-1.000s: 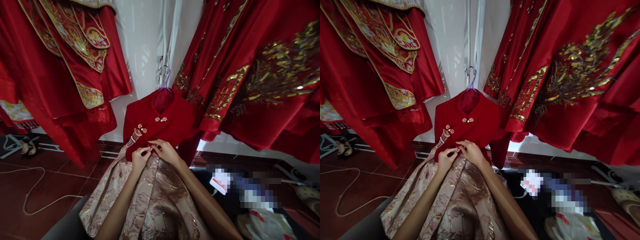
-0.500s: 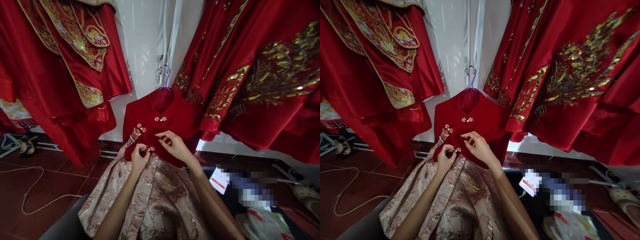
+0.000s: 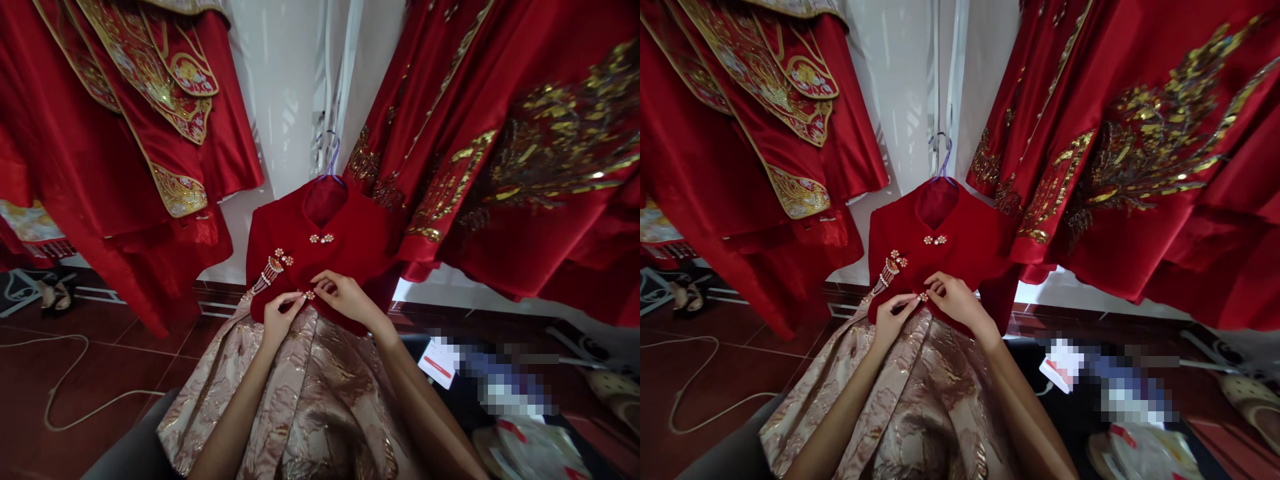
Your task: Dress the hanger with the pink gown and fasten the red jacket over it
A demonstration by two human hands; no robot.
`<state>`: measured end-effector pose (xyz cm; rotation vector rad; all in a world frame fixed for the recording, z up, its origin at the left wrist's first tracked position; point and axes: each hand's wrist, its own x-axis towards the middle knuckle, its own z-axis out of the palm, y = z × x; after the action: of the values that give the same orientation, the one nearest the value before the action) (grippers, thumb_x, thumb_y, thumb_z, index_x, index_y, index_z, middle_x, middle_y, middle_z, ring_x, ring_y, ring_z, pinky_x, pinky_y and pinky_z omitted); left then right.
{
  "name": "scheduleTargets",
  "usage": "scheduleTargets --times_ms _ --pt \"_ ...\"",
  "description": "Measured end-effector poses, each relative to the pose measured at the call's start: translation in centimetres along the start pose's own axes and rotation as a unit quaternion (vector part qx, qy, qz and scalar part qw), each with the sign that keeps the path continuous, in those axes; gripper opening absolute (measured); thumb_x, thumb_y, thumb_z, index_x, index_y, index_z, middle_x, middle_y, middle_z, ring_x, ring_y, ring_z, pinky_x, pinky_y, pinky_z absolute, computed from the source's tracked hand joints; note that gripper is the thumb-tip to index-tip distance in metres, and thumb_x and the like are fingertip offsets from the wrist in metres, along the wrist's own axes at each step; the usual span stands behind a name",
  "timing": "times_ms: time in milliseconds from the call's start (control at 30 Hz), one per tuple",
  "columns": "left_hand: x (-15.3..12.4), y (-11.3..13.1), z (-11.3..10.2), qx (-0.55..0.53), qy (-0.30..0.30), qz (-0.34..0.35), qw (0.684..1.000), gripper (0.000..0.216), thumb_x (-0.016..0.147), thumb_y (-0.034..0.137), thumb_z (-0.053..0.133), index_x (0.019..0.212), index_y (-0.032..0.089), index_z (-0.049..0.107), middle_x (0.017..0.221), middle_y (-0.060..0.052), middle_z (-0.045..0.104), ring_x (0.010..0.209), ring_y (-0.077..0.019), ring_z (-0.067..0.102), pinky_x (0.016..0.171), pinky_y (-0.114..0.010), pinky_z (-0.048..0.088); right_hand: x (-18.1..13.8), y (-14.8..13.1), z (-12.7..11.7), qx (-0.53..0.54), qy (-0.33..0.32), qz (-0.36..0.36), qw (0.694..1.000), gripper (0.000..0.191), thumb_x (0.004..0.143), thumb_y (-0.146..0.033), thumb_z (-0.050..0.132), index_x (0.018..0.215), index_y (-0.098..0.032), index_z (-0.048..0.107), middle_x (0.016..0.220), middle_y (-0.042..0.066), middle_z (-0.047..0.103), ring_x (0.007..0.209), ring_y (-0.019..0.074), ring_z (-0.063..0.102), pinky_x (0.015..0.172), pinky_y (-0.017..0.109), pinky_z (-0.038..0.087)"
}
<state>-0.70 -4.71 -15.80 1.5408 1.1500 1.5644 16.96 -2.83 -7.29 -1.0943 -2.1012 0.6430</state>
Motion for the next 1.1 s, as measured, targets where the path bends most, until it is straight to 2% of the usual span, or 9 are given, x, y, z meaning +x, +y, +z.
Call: scheduleTargets --times_ms 200,533,633,733,867,967,1100 --pt "0.2 -0.2 0.0 -0.012 -0.008 -0.015 1.0 0.024 0.074 0.034 0.067 0.089 0.017 0.071 0.09 -0.007 0.073 0.082 -0.018 0.068 0.083 -0.033 0.053 0.1 0.6 1.0 0.027 -0.05 0.017 0.998 0.014 0.08 -0.024 0.06 0.093 -0.02 0.064 0.086 0.003 0.071 0.078 0.0149 0.066 0.073 0.029 0.053" --pt "-0.2 -0.7 0.3 0.011 0.029 0.001 1.0 0.023 0.072 0.037 0.069 0.082 0.016 0.069 0.082 -0.006 0.071 0.078 -0.0168 0.067 0.077 -0.031 0.053 0.3 0.8 1.5 0.052 -0.066 0.022 0.996 0.011 0.077 -0.024 0.063 0.087 -0.02 0.066 0.087 0.003 0.072 0.08 0.0157 0.067 0.077 0.03 0.054" --pt "0.0 -0.5 0.2 0.003 0.023 -0.001 1.0 0.024 0.072 0.038 0.069 0.081 0.016 0.068 0.082 -0.006 0.071 0.078 -0.0171 0.067 0.076 -0.03 0.053 0.3 1.0 1.6 0.059 -0.064 0.024 0.996 0.012 0.076 -0.023 0.062 0.086 -0.019 0.065 0.087 0.004 0.071 0.079 0.015 0.067 0.078 0.029 0.054" --pt "1.4 -0.3 0.0 -0.057 0.031 -0.031 0.997 0.029 0.071 0.042 0.069 0.082 0.015 0.066 0.083 -0.007 0.07 0.075 -0.0164 0.067 0.071 -0.028 0.054 0.2 0.9 0.9 0.075 -0.074 0.027 0.994 0.014 0.075 -0.022 0.062 0.088 -0.017 0.065 0.085 0.004 0.07 0.078 0.0143 0.065 0.075 0.028 0.053" --pt "4.6 0.4 -0.2 -0.175 0.083 -0.103 0.976 0.042 0.068 0.052 0.067 0.087 0.014 0.063 0.078 -0.006 0.068 0.064 -0.0144 0.065 0.062 -0.028 0.054 -0.1 0.7 -0.8 0.091 -0.08 0.018 0.992 0.012 0.074 -0.02 0.06 0.085 -0.016 0.064 0.08 0.003 0.067 0.073 0.0126 0.062 0.07 0.026 0.05" --pt "6.3 1.3 -0.1 -0.252 0.106 -0.127 0.953 0.043 0.068 0.048 0.07 0.092 0.013 0.065 0.085 -0.008 0.069 0.074 -0.0153 0.067 0.074 -0.03 0.054 -0.2 0.7 -1.7 0.104 -0.084 0.015 0.991 0.01 0.076 -0.021 0.058 0.083 -0.016 0.062 0.079 0.003 0.065 0.073 0.0124 0.06 0.07 0.026 0.049" --pt "6.9 2.7 0.2 -0.327 0.096 -0.149 0.928 0.038 0.069 0.04 0.072 0.096 0.013 0.068 0.102 -0.012 0.069 0.09 -0.0158 0.066 0.088 -0.031 0.049 -0.3 0.6 -1.9 0.11 -0.092 0.018 0.99 0.01 0.076 -0.02 0.057 0.083 -0.017 0.061 0.079 0.002 0.064 0.073 0.0128 0.059 0.071 0.027 0.048"
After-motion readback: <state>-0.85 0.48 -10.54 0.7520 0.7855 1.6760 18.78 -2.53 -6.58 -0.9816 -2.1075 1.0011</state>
